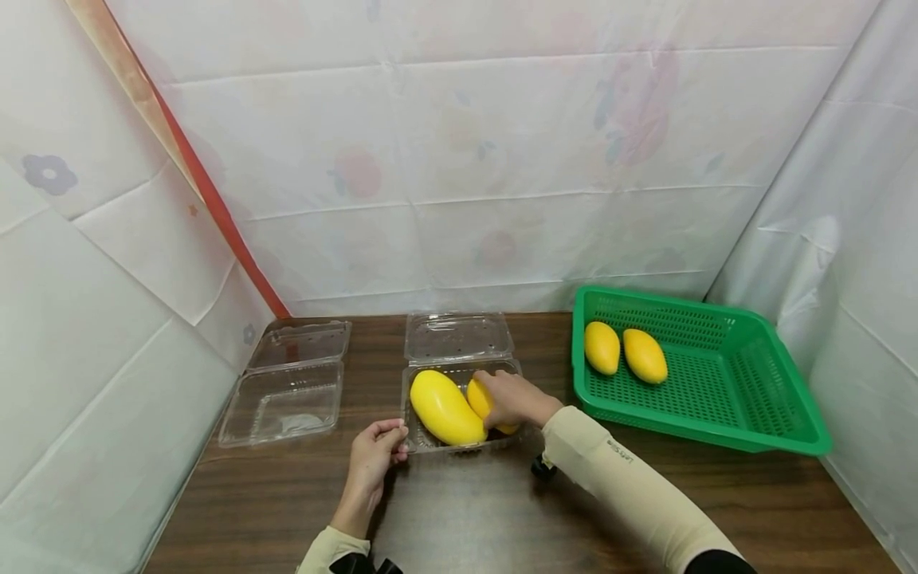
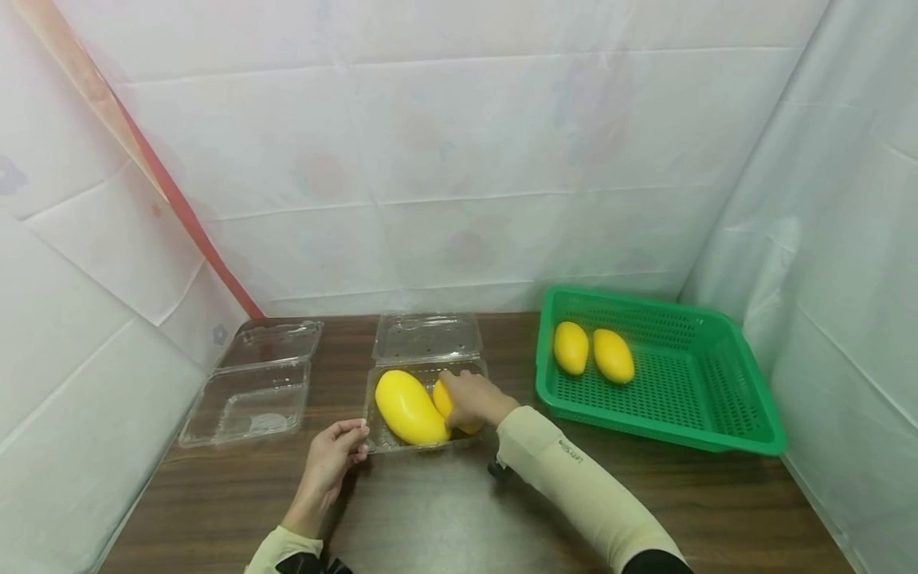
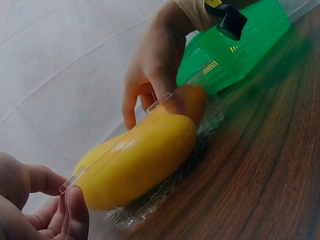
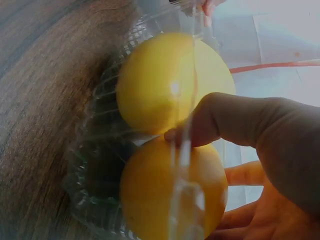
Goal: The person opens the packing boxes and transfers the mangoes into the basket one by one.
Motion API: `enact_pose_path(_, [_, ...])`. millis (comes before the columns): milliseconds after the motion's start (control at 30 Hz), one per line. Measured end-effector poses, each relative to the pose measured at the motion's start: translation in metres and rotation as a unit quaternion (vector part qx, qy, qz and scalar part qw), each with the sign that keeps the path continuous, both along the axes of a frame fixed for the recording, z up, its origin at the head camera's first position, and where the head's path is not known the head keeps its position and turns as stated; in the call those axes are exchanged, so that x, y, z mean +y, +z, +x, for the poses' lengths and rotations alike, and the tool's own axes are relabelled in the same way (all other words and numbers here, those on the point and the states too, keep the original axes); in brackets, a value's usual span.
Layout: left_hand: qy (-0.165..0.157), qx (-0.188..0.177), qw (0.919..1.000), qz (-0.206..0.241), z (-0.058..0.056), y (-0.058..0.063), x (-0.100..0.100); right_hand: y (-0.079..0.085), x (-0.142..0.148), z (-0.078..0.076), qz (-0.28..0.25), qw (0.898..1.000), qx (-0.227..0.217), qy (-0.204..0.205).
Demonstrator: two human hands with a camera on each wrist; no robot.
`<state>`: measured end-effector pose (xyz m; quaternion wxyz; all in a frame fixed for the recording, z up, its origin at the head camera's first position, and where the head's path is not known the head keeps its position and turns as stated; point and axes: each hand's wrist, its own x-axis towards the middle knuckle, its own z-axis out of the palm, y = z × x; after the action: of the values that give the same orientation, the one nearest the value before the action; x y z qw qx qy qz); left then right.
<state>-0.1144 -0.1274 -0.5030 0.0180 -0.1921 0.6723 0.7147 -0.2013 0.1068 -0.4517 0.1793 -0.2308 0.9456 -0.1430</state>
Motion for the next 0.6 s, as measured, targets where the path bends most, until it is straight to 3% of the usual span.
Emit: enact_pose_path(600, [0.005, 0.004, 1.0, -0.001, 0.0028, 0.0028, 0.0002, 0.0046, 0.0004, -0.0042, 0.005, 0.999, -0.015, 0.036])
